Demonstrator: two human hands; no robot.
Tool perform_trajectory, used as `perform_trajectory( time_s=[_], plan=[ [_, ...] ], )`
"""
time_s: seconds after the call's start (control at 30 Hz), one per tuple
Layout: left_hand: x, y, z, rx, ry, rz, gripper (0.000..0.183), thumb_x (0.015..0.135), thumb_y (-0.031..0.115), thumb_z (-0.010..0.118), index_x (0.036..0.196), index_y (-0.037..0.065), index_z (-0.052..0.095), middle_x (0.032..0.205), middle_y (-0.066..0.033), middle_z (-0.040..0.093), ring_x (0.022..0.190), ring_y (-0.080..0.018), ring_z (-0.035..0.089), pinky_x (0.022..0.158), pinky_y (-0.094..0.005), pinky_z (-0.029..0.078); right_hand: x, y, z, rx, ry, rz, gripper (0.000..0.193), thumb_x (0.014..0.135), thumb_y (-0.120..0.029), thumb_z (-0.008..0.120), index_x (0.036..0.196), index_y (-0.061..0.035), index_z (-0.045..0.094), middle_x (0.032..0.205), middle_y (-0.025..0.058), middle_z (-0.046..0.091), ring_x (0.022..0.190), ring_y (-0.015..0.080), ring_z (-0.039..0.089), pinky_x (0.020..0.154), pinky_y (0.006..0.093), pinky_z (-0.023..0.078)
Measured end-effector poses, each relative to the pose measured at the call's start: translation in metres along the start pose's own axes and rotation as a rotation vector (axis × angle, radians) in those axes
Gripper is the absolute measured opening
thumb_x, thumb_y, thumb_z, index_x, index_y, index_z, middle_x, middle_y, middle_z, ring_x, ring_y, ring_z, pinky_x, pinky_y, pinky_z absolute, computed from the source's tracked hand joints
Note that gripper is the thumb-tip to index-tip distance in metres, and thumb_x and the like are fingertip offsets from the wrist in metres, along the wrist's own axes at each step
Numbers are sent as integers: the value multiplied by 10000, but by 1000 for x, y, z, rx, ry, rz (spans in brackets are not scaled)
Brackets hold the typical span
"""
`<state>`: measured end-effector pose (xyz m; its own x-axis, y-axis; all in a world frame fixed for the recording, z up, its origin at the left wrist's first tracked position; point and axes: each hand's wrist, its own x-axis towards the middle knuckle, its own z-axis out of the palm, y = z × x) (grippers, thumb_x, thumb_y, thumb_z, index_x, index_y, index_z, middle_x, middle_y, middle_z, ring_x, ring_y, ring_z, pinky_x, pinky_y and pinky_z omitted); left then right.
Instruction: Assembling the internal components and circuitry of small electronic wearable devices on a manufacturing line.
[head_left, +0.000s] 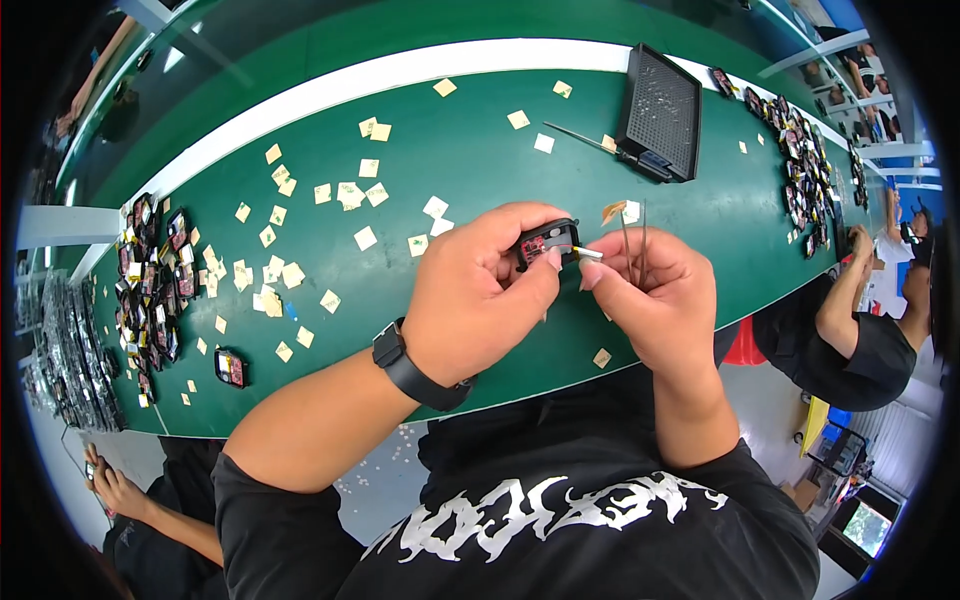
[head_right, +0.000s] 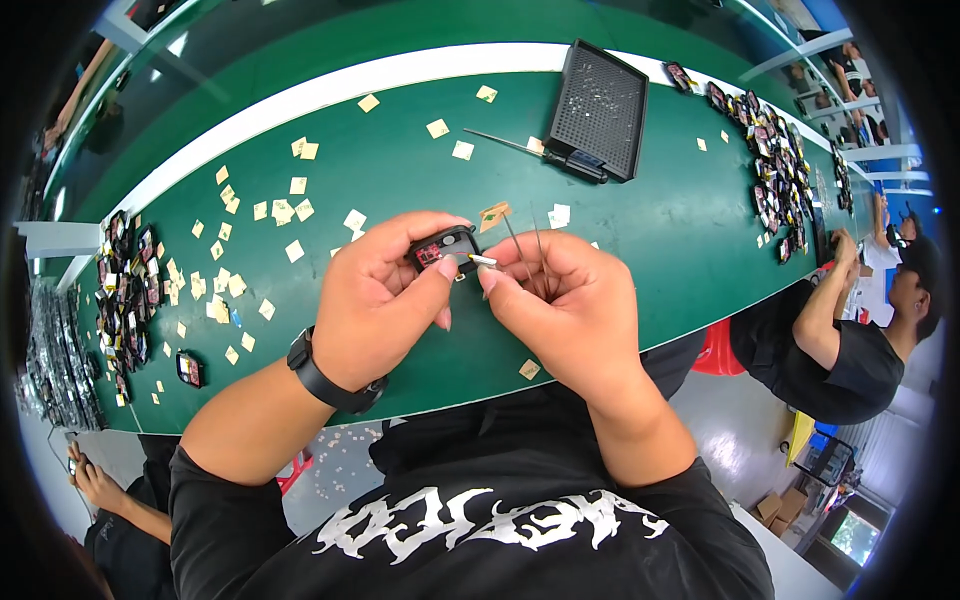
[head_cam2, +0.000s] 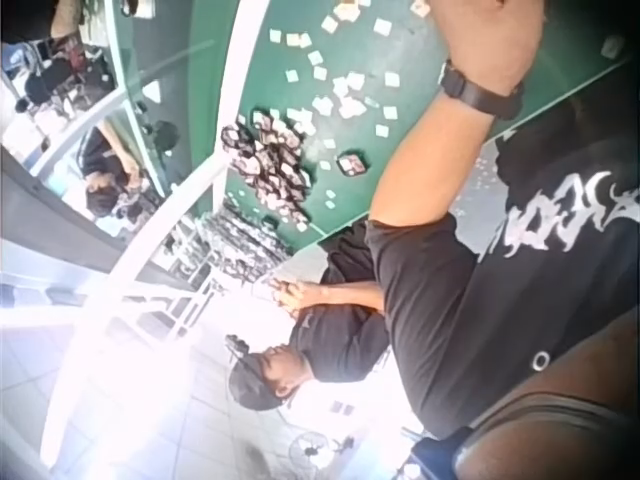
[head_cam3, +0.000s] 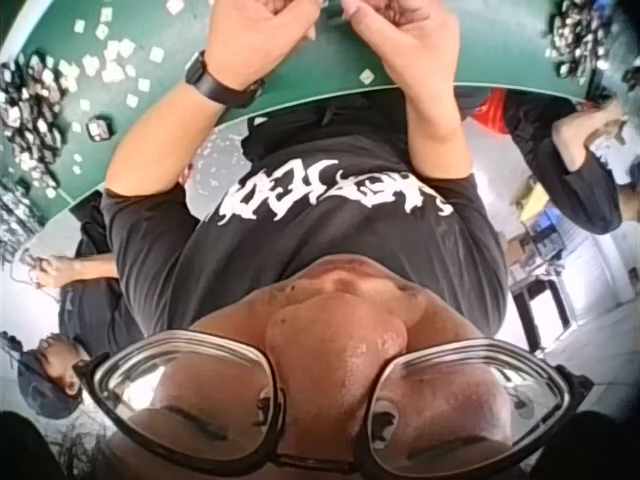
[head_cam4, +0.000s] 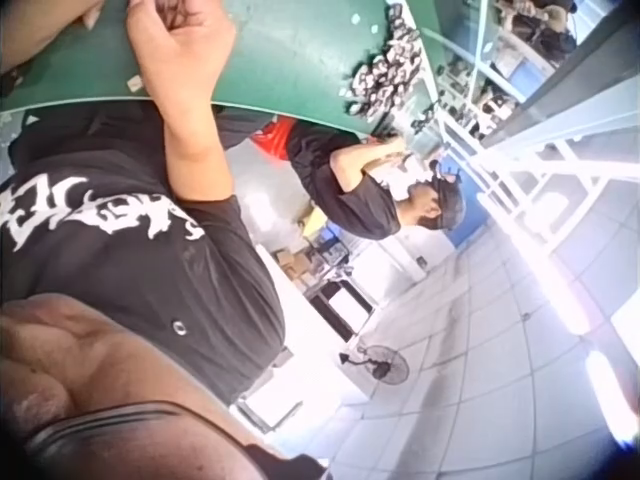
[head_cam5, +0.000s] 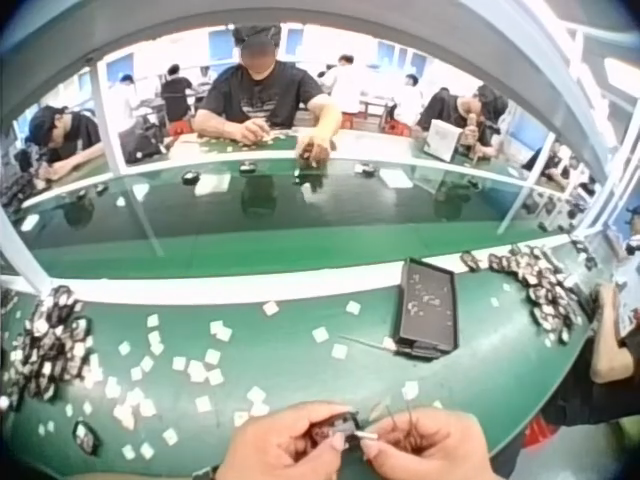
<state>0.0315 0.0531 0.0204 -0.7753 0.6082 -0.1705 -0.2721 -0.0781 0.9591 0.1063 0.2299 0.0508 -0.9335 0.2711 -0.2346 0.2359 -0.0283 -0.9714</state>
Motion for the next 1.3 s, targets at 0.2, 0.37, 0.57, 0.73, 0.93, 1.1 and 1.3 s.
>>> perform_trajectory(
  time_s=[0.2, 0.37, 0.57, 0.73, 0.93, 1.1, 1.3],
  plan=[
    [0, 1, 0, -15, -9, -24, 289, 1005, -7, 571, 1287, -31, 629, 1041, -65, 648, 723, -81, 616, 643, -226, 542, 1, 1, 1, -15, 6, 30, 96, 886, 24, 742, 959, 29, 679, 850, 22, 713, 685, 9, 615, 598, 162, 485],
    [-1, 1, 1, 7, -10, -12, 282, 1006, -2, 570, 1279, -37, 632, 1027, -74, 656, 726, -88, 633, 654, -229, 547, -2, -3, -1, -27, -27, 97, 100, 880, 6, 756, 918, 18, 664, 821, 7, 704, 659, 4, 606, 571, 167, 467],
    [0, -4, 2, 40, -21, -12, 324, 996, -14, 571, 1314, -66, 607, 1050, -95, 674, 784, -114, 678, 685, -234, 552, 1, 4, 6, -118, 59, 47, 103, 891, -47, 772, 908, 34, 713, 742, -24, 671, 636, -11, 553, 547, 163, 421],
    [0, -11, -1, 117, -76, 62, 455, 986, -48, 537, 1438, -81, 509, 1092, -119, 680, 859, -152, 715, 711, -250, 554, 5, 12, 2, -199, 39, 3, 138, 920, -91, 758, 927, 46, 742, 705, -39, 651, 638, -11, 498, 526, 187, 374],
    [1, -10, -2, 156, -132, 69, 481, 989, -56, 510, 1468, -77, 476, 1110, -117, 667, 865, -153, 716, 707, -252, 546, 12, -2, -3, -208, -38, 65, 160, 954, -85, 719, 1027, 51, 761, 766, -6, 695, 691, 19, 544, 578, 202, 429],
    [4, -5, -2, 102, -147, 4, 492, 1000, -34, 510, 1487, -68, 452, 1111, -100, 653, 875, -146, 705, 725, -247, 540, 17, 7, -3, 25, -44, 146, 181, 964, -100, 716, 1031, 62, 760, 866, 39, 734, 761, 52, 621, 655, 210, 501],
    [3, -4, -2, 34, -131, -21, 490, 1010, -15, 512, 1493, -61, 446, 1121, -92, 648, 897, -143, 697, 750, -243, 536, 15, 15, -3, -193, 4, -60, 193, 961, -107, 729, 1046, 64, 755, 910, 53, 742, 773, 65, 634, 682, 220, 516]
  ],
)
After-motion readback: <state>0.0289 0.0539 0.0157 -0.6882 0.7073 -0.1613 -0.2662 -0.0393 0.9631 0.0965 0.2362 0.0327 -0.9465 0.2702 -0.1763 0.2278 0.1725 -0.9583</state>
